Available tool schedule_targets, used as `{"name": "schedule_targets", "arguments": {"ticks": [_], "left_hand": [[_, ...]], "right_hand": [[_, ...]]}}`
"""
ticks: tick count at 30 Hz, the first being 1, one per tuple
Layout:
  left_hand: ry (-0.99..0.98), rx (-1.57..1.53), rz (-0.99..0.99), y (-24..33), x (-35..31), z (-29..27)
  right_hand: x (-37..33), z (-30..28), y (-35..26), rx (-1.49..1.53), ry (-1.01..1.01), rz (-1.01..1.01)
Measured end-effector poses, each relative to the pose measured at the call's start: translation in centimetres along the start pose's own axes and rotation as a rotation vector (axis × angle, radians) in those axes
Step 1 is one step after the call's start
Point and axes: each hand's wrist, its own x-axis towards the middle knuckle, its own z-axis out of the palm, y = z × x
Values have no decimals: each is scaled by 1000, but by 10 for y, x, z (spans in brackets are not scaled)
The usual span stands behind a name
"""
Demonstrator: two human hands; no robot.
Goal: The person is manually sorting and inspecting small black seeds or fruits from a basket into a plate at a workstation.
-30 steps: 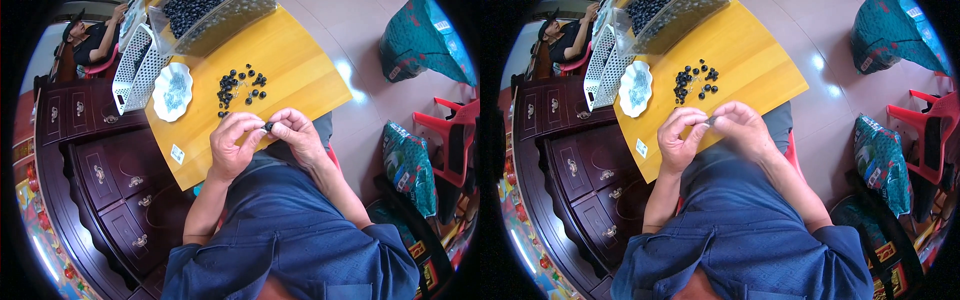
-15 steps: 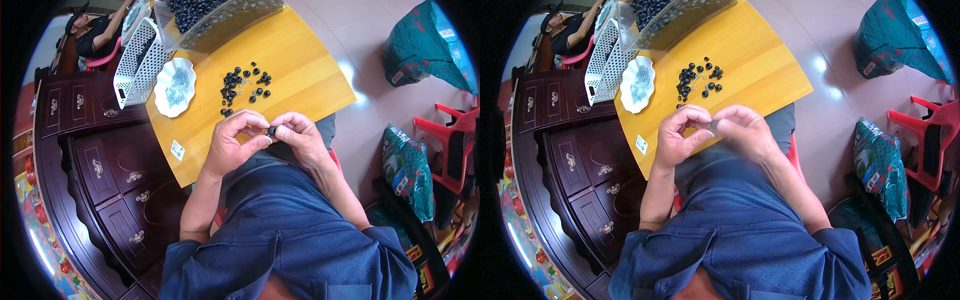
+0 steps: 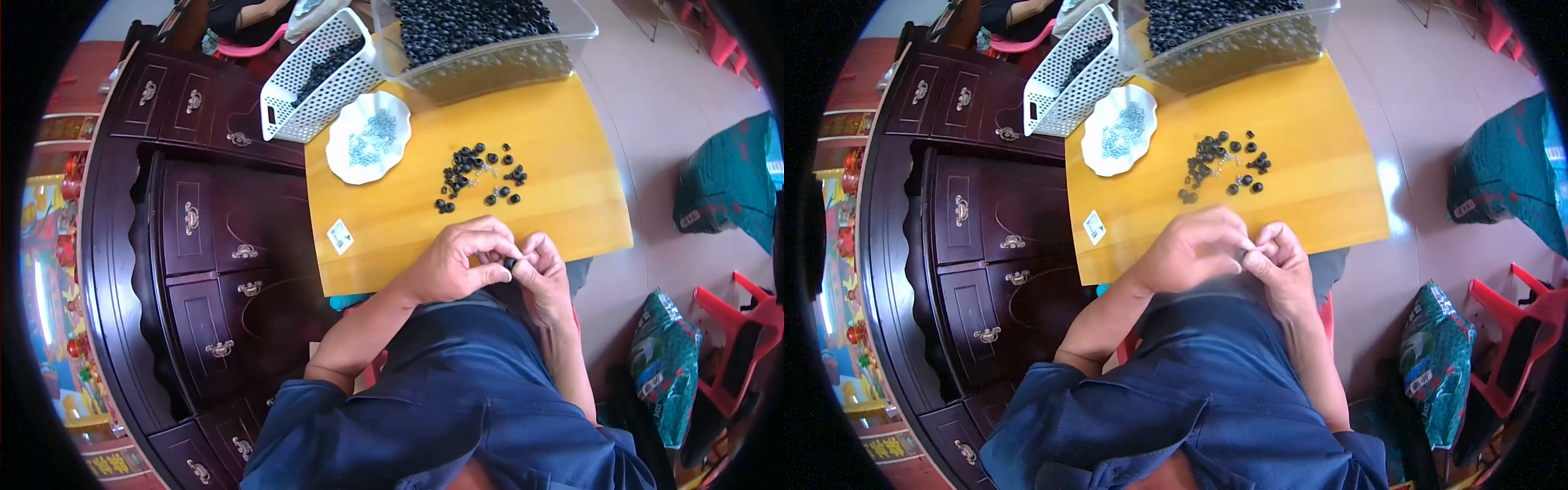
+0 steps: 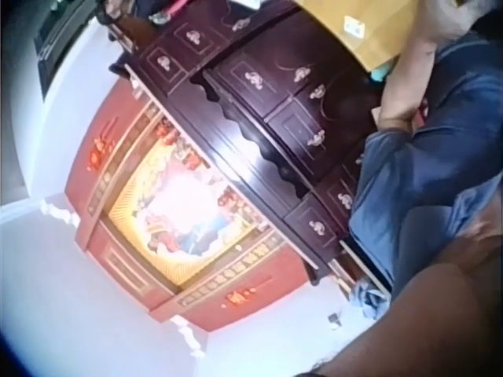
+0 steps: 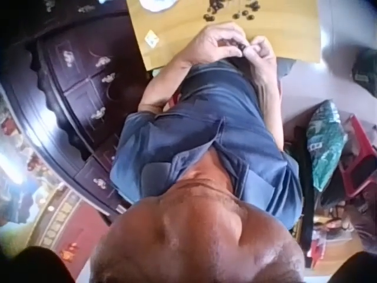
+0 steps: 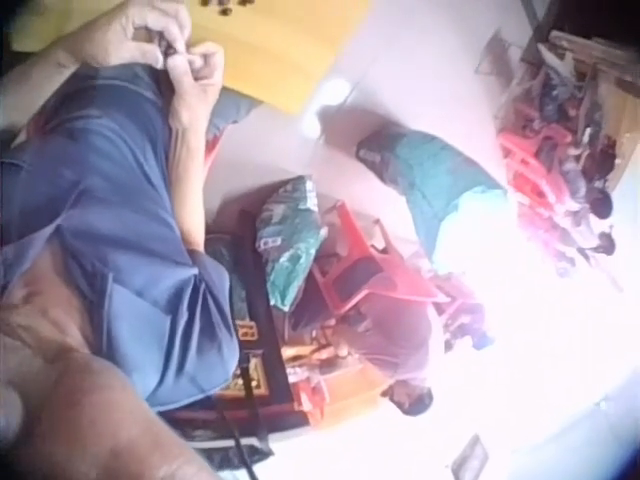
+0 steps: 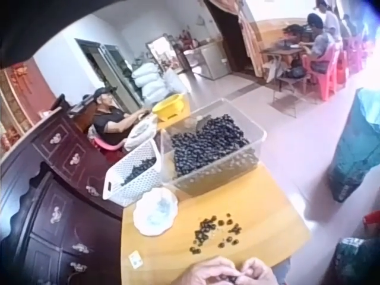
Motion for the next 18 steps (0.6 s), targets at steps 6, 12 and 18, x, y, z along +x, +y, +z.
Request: {"name": "schedule_targets", "arguments": {"ticks": [6,12,18], "left_hand": [[31,22,4,-6,-1,3],[22,-33,-30,-12,-3,2],[-3,-37,-77,-7,-1,2]], "right_hand": [[2,-6,5,-26,39,-7],[4,-4,5,-25,39,-4],[5,-3,5,-33,83,-24]]}}
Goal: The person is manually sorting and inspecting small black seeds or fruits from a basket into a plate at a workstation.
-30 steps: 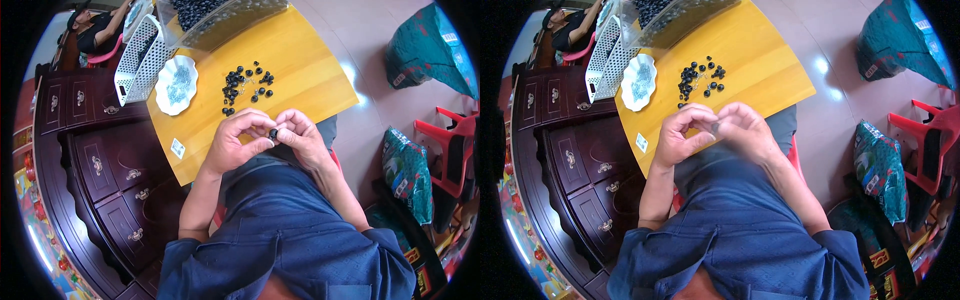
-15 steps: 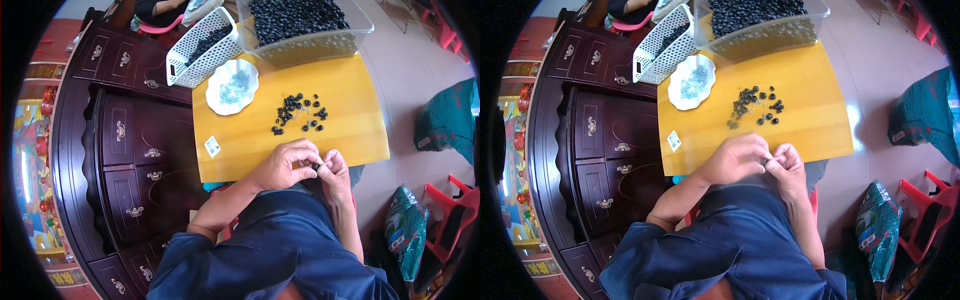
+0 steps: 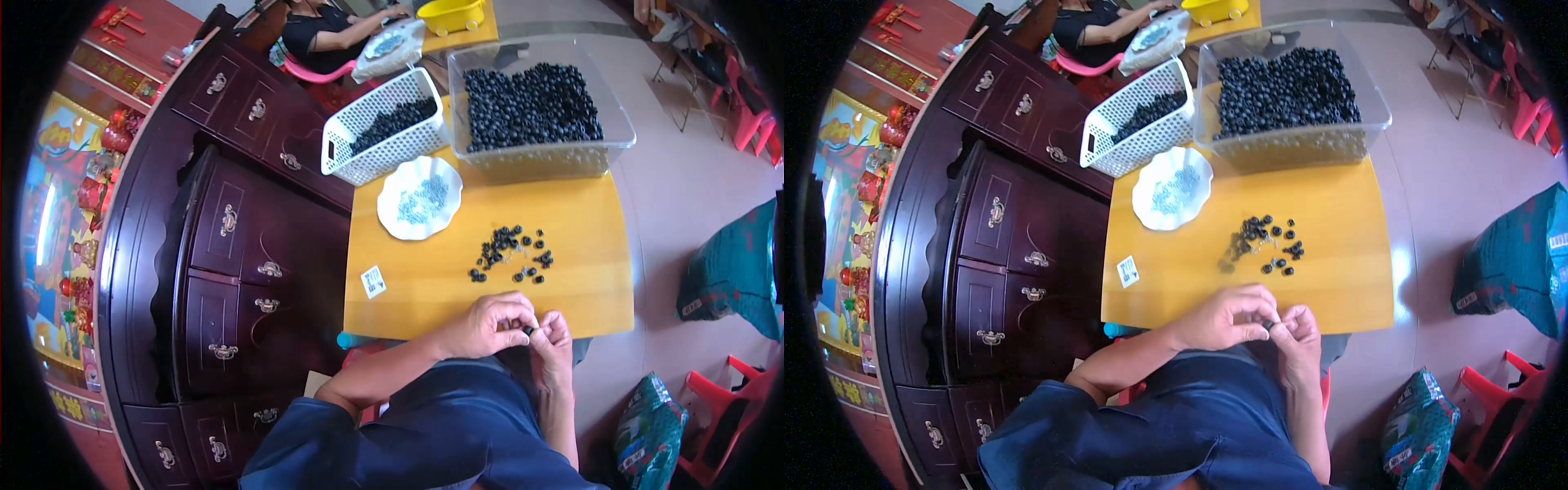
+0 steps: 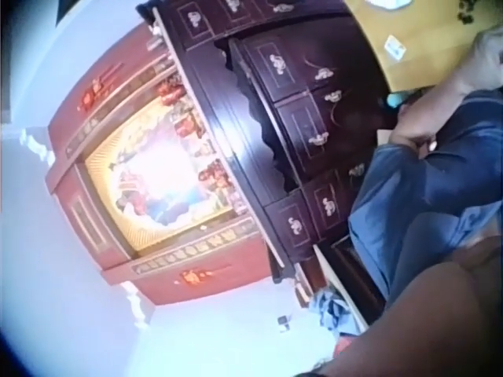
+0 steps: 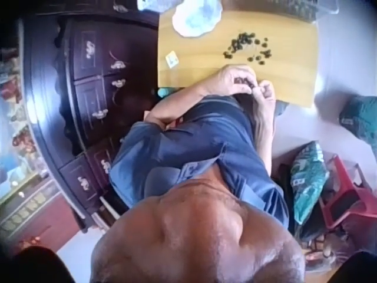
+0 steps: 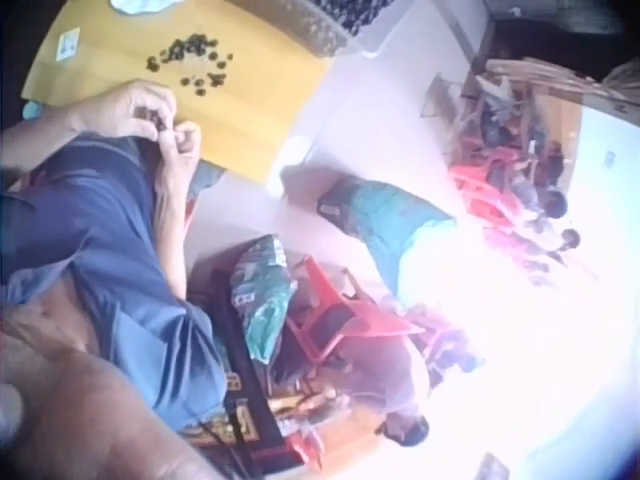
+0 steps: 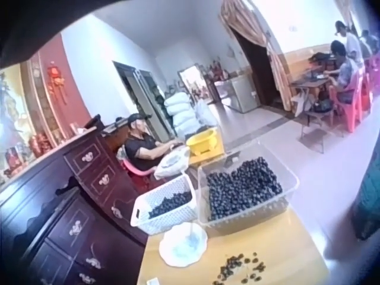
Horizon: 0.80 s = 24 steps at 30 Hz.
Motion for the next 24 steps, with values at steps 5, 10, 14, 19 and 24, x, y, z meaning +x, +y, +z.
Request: {"name": "schedule_targets", "arguments": {"ticks": [5,10,14,19,24], "left_hand": [[47,16,75,0,-7,4],[42,-2,46,2,-10,5],[49,18,89,-1,-10,4],[44,-318,-192,-1,-11,-11],[234,-20,-214,3,-6,-72]], "right_hand": [[-5,0,-2,-10,-55,7],[-6,-3,1,-15,-55,15],[-5,-2,-2,-25,-74,35],[-3,10,-10,-2,-117,91],[-5,11,-12,-36,-98,146]]}}
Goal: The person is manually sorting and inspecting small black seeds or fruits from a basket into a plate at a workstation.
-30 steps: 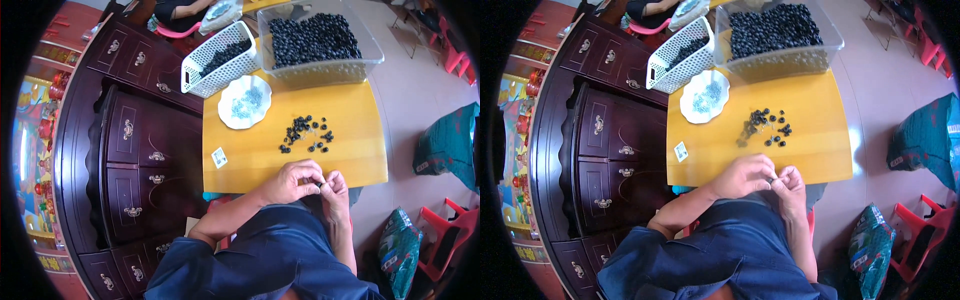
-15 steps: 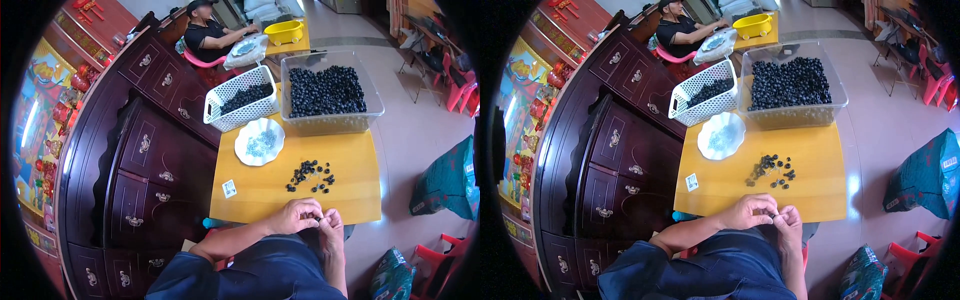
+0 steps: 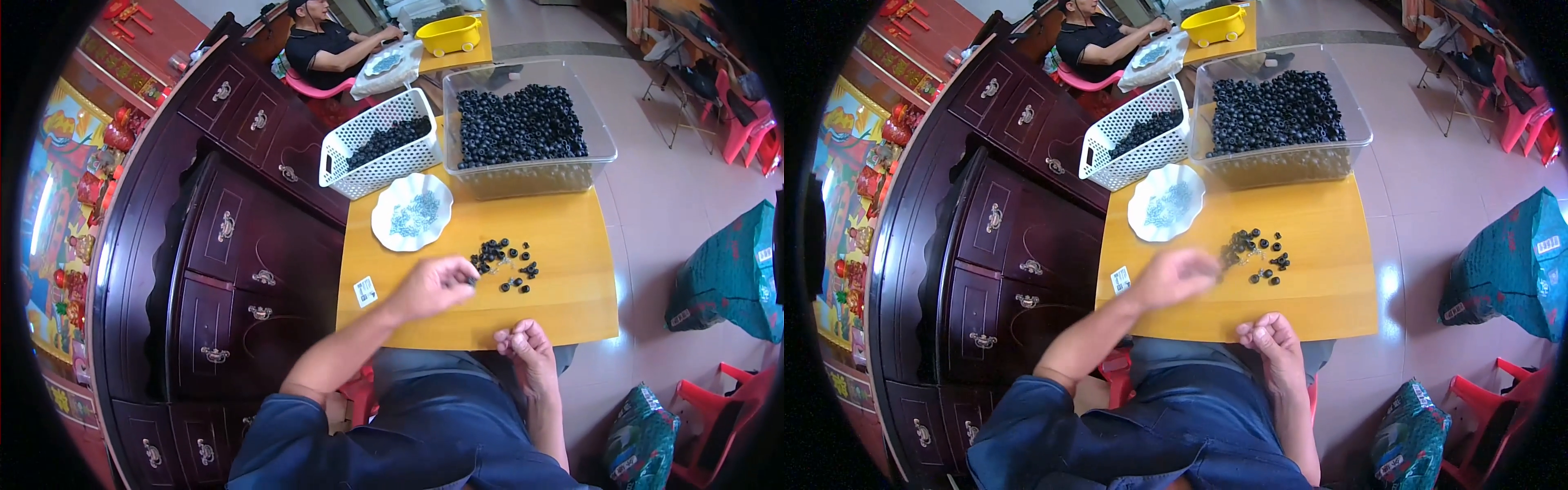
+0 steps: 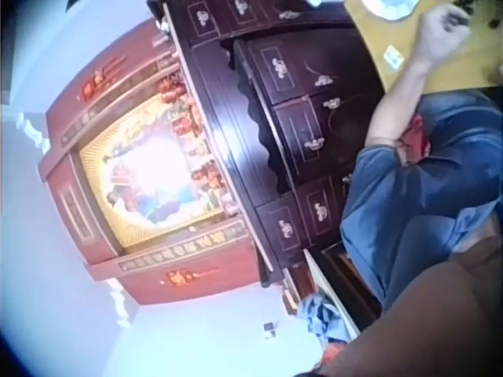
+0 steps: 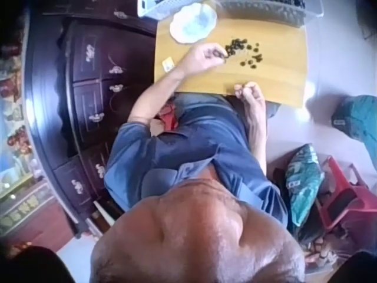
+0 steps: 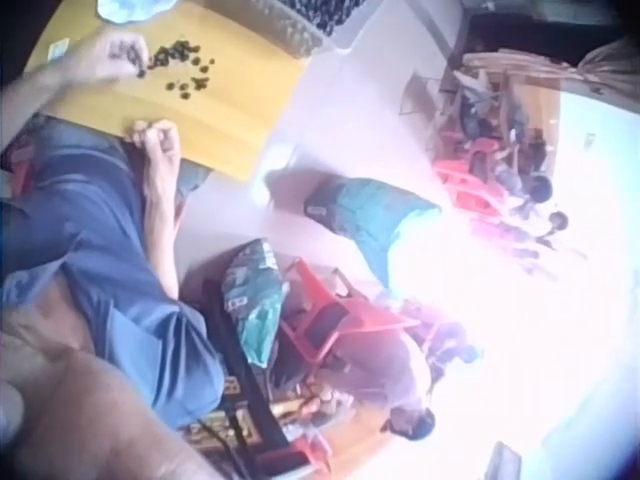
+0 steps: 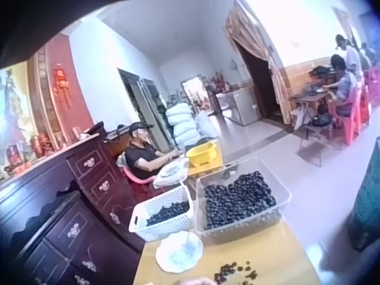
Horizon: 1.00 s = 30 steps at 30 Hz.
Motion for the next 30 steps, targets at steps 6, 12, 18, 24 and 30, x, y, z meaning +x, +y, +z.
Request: {"name": "schedule_targets", "arguments": {"ticks": [6,12,18,24,30], "left_hand": [[301,153,71,2,69,-128],[617,117,285,33,104,-218],[303,346,94,17,58,-95],[237,621,176,-19,14,-3],[273,728,198,-38,5,20]], "right_hand": [[-3,-1,0,-22,45,1],[3,2,2,-32,-21,-17],[7,-12,7,13,3,-14],[6,-12,7,111,-9,-25],[4,-10,6,132,-10,-30]]}}
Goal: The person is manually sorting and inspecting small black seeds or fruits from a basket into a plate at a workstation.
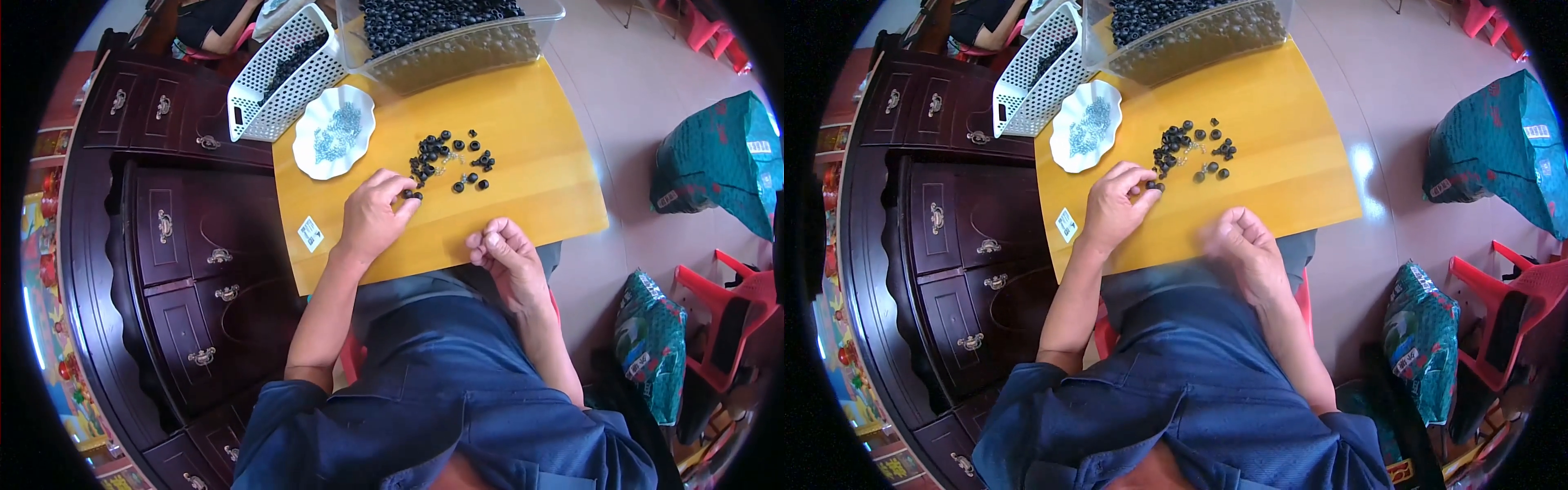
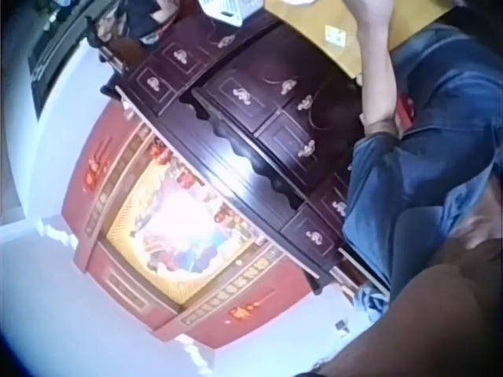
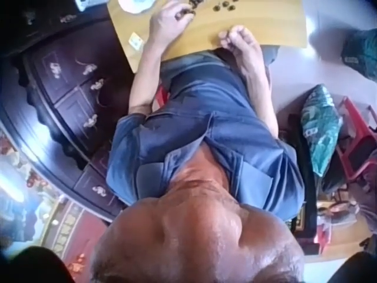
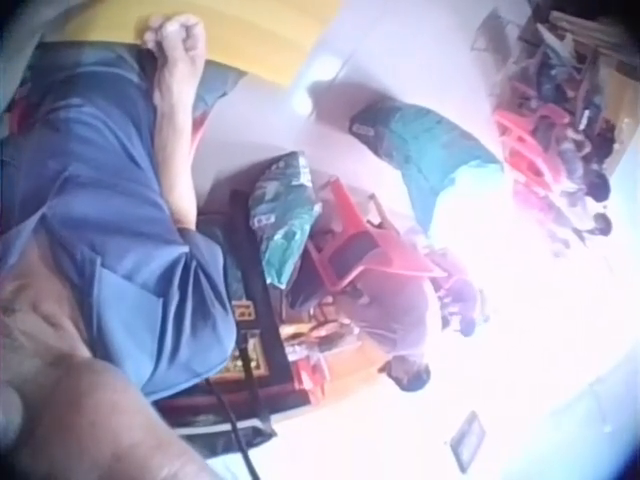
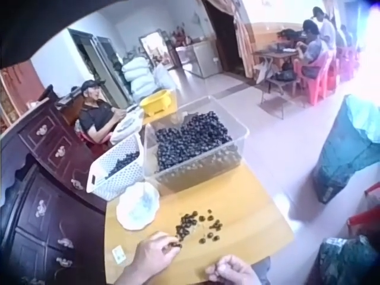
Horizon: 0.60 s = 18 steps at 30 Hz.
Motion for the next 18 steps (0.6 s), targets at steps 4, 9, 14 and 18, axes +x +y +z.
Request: {"name": "schedule_targets", "arguments": {"ticks": [4,9,14,18], "left_hand": [[-19,58,21,-7,-4,8],[-30,-21,-49,-4,-6,8],[-6,-24,-49,-5,-9,8],[-8,-95,-117,-12,-15,8]], "right_hand": [[0,1,0,-18,20,-1],[1,2,0,-18,9,-3],[0,5,-1,-12,12,-2],[0,11,-1,-44,94,14]]}}
